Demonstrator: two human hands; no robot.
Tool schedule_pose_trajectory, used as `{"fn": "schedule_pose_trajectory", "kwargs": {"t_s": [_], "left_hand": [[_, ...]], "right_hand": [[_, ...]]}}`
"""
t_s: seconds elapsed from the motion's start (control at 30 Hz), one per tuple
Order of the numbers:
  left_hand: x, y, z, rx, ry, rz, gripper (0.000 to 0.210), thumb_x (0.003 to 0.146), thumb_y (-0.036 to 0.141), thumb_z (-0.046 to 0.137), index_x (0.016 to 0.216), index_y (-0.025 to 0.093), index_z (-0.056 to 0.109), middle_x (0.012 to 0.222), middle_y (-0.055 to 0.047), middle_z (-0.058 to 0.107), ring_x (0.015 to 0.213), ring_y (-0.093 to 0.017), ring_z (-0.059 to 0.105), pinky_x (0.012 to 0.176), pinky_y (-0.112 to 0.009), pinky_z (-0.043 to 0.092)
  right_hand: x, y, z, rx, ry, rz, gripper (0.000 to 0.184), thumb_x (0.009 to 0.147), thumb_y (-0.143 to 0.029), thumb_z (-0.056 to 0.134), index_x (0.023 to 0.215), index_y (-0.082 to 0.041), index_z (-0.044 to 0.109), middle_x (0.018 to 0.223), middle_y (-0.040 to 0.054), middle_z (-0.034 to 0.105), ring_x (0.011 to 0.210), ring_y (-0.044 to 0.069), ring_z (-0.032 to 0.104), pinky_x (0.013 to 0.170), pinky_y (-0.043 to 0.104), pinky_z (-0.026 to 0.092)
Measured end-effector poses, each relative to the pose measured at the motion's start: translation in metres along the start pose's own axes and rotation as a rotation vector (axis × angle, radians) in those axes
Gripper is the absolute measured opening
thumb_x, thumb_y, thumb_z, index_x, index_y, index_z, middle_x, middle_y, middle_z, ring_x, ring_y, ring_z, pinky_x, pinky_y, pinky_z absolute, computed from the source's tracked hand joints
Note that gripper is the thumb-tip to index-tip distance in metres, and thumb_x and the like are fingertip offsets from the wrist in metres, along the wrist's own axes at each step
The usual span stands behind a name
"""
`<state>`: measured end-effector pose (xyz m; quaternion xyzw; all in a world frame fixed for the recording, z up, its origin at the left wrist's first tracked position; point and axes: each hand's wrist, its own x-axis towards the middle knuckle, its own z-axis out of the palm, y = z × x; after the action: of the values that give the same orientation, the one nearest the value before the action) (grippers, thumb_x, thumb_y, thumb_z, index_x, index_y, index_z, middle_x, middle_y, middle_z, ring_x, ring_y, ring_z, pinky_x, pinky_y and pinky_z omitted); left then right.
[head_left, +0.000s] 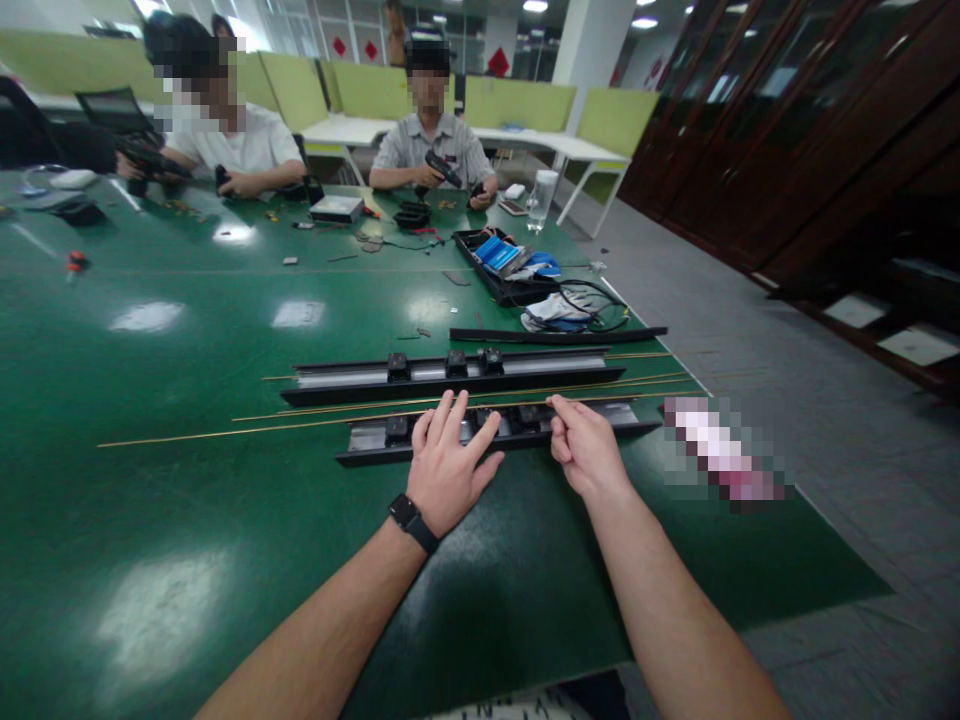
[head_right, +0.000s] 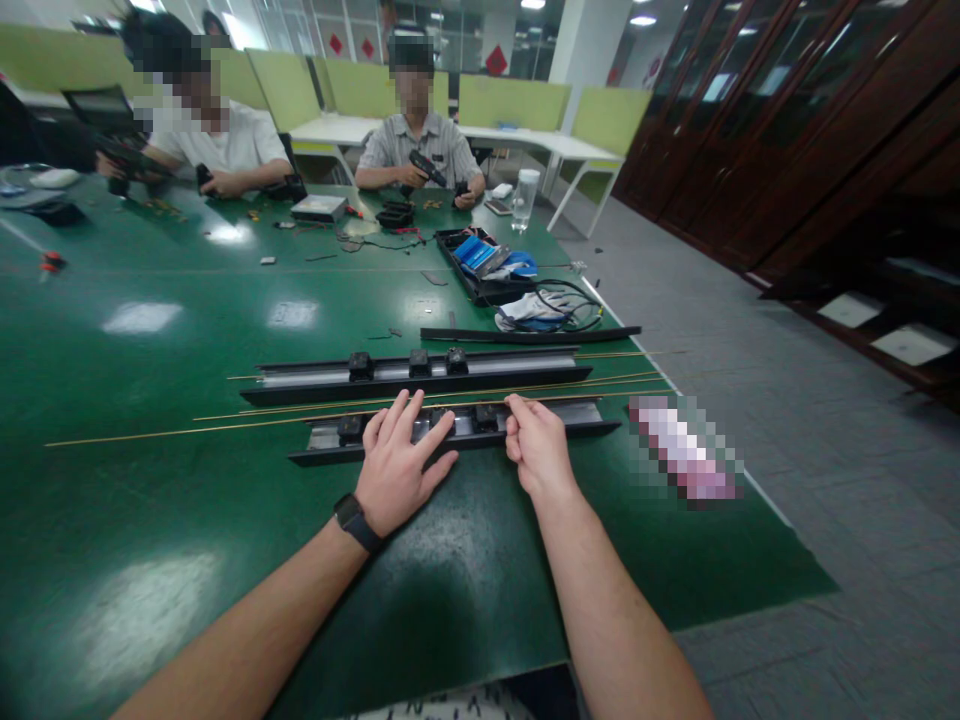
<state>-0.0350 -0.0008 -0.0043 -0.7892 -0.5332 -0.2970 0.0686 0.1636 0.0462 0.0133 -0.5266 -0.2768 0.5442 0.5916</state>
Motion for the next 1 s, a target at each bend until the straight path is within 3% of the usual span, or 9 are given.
{"fn": "schedule_pose_trajectory", "kwargs": {"t_s": [1.0], "left_hand": [[-0.0006, -0.0004, 0.0007, 0.009, -0.002, -0.002, 0.046, 0.092, 0.046, 0.060, 0.137, 0.036, 0.058, 0.159, -0.015, 0.037, 0.150, -0.035, 0.027, 0.115, -0.054, 0.027]], "right_hand": [[-0.0007, -0.0008, 0.0005, -0.003, 0.005, 0.002, 0.032, 0.074, -0.042, 0.082, 0.083, -0.017, 0.062, 0.049, -0.0063, 0.051, 0.027, 0.003, 0.034, 0.026, 0.015, 0.019]]}}
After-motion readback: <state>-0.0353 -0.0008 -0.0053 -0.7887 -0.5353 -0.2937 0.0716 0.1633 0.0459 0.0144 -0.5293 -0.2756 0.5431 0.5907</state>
